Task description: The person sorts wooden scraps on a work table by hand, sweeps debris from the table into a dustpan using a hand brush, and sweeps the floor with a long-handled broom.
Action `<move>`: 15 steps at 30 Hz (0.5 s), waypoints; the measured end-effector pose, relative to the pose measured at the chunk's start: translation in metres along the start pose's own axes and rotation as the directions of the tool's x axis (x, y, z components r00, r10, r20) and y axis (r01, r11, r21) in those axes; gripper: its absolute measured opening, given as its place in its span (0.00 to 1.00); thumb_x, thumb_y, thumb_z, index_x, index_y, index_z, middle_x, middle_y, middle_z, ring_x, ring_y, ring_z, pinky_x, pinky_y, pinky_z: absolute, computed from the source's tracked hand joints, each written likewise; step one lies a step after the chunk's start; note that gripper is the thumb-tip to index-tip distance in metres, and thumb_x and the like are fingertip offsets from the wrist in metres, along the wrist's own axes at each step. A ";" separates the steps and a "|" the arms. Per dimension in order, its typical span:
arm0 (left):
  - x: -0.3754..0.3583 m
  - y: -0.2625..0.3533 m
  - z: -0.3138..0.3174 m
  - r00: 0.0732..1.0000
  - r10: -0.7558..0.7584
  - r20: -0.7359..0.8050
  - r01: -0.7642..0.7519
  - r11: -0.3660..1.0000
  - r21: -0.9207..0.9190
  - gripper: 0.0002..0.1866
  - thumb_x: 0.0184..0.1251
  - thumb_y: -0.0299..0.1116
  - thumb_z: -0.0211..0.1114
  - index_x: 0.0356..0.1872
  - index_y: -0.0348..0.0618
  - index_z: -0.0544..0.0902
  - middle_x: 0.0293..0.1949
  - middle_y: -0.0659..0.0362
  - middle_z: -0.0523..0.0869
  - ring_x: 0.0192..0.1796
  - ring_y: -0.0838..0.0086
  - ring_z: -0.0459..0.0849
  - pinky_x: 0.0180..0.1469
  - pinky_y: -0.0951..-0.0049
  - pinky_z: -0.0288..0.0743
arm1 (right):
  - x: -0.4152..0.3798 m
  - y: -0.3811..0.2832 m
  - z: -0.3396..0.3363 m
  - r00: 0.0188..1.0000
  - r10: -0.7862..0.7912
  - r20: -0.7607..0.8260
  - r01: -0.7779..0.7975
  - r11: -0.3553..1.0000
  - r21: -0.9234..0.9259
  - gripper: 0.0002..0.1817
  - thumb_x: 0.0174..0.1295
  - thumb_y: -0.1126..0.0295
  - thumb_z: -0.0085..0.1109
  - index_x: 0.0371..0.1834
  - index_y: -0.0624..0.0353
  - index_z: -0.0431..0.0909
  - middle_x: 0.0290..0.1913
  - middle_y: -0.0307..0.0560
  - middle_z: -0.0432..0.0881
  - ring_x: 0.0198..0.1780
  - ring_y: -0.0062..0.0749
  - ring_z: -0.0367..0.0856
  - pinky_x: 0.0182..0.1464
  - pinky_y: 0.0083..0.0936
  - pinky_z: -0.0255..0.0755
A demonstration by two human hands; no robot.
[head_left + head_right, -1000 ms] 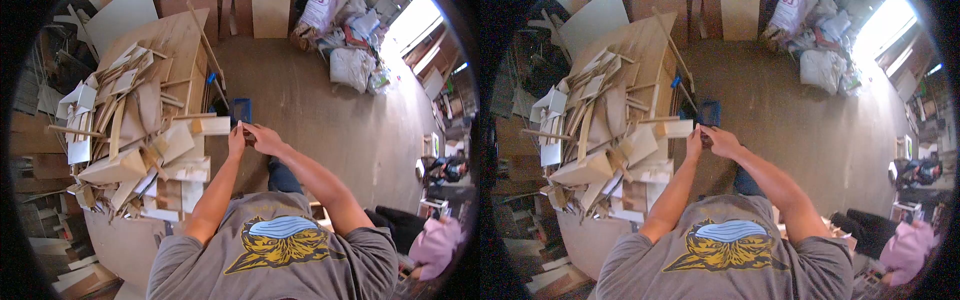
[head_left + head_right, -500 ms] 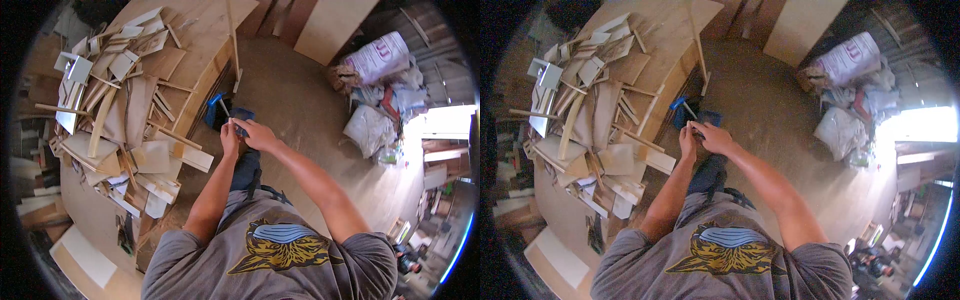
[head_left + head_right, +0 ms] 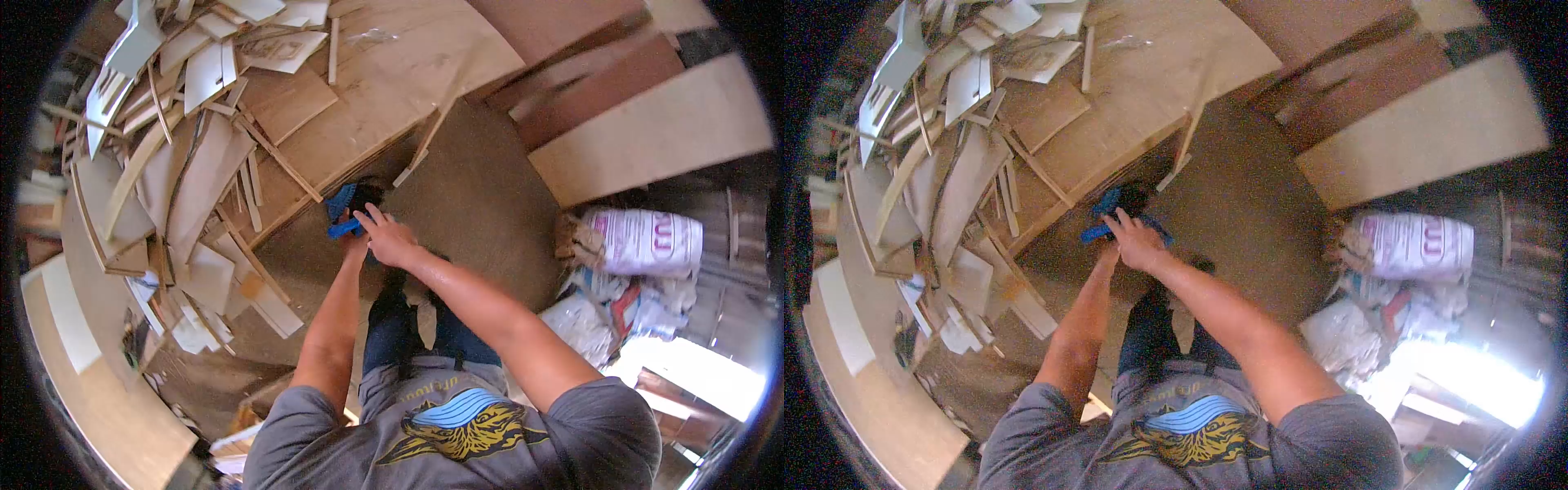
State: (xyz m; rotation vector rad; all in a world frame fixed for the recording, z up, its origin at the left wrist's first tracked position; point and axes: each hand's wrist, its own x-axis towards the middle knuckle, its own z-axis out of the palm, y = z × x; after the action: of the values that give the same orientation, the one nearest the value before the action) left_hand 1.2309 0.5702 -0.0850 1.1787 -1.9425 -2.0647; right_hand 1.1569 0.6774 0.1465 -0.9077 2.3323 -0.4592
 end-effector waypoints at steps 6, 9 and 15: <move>-0.005 -0.005 0.017 0.983 0.090 -0.158 -0.096 0.995 -0.030 0.20 0.66 0.32 0.65 0.57 0.41 0.75 0.50 0.54 0.83 0.55 0.60 0.81 0.56 0.64 0.74 | 0.036 0.049 0.029 0.968 -0.250 -0.022 0.251 0.965 0.070 0.32 0.63 0.69 0.58 0.72 0.52 0.63 0.70 0.53 0.66 0.65 0.55 0.71 0.62 0.45 0.72; -0.023 -0.006 0.024 0.946 0.152 -0.287 -0.149 0.988 0.031 0.17 0.67 0.32 0.64 0.55 0.41 0.77 0.50 0.53 0.84 0.56 0.59 0.81 0.57 0.65 0.74 | 0.050 0.063 0.032 0.936 -0.352 -0.008 0.348 0.921 0.177 0.28 0.64 0.67 0.58 0.68 0.54 0.68 0.68 0.54 0.69 0.63 0.54 0.73 0.62 0.42 0.72; -0.043 -0.051 0.002 0.795 0.414 -0.443 -0.043 0.767 0.640 0.09 0.70 0.31 0.62 0.47 0.40 0.78 0.41 0.48 0.84 0.46 0.59 0.84 0.50 0.64 0.75 | 0.076 0.085 0.047 0.846 -0.532 0.041 0.496 0.812 0.308 0.23 0.66 0.63 0.57 0.64 0.56 0.73 0.62 0.56 0.75 0.63 0.53 0.74 0.61 0.40 0.72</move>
State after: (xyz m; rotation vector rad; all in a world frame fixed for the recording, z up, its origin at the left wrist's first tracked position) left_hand 1.2822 0.6044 -0.1093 1.3265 -2.3029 -0.7994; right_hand 1.0994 0.6795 0.0378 -1.3799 1.8155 -0.9078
